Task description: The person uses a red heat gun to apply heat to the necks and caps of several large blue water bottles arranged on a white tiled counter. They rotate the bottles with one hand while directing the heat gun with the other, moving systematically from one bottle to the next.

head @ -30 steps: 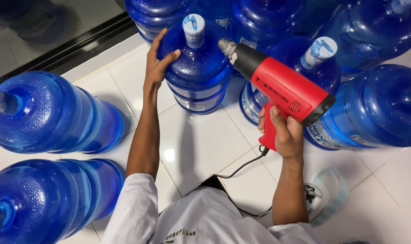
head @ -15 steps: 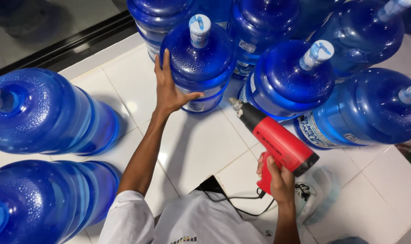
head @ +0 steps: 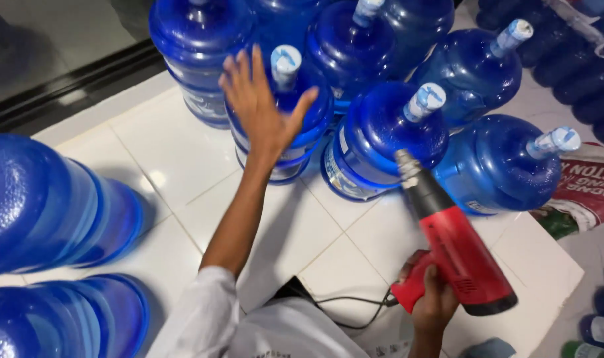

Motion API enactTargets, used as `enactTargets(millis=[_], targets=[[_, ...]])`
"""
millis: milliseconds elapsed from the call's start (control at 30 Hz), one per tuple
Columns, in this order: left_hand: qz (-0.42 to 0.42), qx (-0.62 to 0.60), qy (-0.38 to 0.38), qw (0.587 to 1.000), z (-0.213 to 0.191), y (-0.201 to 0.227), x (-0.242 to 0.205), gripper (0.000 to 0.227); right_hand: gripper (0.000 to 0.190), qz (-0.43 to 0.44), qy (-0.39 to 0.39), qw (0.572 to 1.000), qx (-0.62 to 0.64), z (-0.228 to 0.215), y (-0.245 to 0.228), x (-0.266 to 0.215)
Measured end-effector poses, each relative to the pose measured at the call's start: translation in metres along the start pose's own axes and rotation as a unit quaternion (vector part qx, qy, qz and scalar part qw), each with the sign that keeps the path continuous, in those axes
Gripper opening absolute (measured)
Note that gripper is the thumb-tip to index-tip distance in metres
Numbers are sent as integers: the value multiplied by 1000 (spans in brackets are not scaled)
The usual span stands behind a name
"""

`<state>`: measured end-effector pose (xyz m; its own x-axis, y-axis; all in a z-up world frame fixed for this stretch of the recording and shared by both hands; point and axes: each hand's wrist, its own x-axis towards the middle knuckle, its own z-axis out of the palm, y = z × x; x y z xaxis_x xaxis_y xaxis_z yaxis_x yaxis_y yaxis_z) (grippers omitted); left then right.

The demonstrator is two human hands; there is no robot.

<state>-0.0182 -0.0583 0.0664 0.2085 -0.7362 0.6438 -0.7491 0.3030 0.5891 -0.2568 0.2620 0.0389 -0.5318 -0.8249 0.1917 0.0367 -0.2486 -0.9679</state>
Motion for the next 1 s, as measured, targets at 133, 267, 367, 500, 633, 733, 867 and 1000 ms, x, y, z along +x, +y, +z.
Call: enactTargets(millis=[133, 267, 367, 500, 633, 733, 867, 1000], targets=[[36, -8, 34, 999, 64, -2, 44, 113, 37, -14, 42, 999, -15, 5, -23, -5], [80, 132, 63, 986, 100, -14, 52, 69, 47, -14, 52, 998, -9, 0, -25, -10], [81, 101, 41, 991, 101, -18, 51, 71, 44, 12, 43, 999, -9, -1, -26, -19], [78, -68, -25, 994, 77, -12, 53, 70, 49, 46, 35, 998, -5, 1, -32, -28], [101, -238, -102, 961, 11, -32, 19, 99, 50, 27, 21, 999, -18, -5, -34, -36], [106, -116, -78, 984, -29, -65, -35, 123, 57, 25, 19, 999, -8, -12, -33, -42], [-19, -121, -133, 984, -69, -119, -159, 115, 48, 15, 12, 1000, -3, -1, -46, -47], [-255, -110, -244, 929, -151, -112, -275, 97, 55, -7, 14, 998, 66, 11, -46, -48]])
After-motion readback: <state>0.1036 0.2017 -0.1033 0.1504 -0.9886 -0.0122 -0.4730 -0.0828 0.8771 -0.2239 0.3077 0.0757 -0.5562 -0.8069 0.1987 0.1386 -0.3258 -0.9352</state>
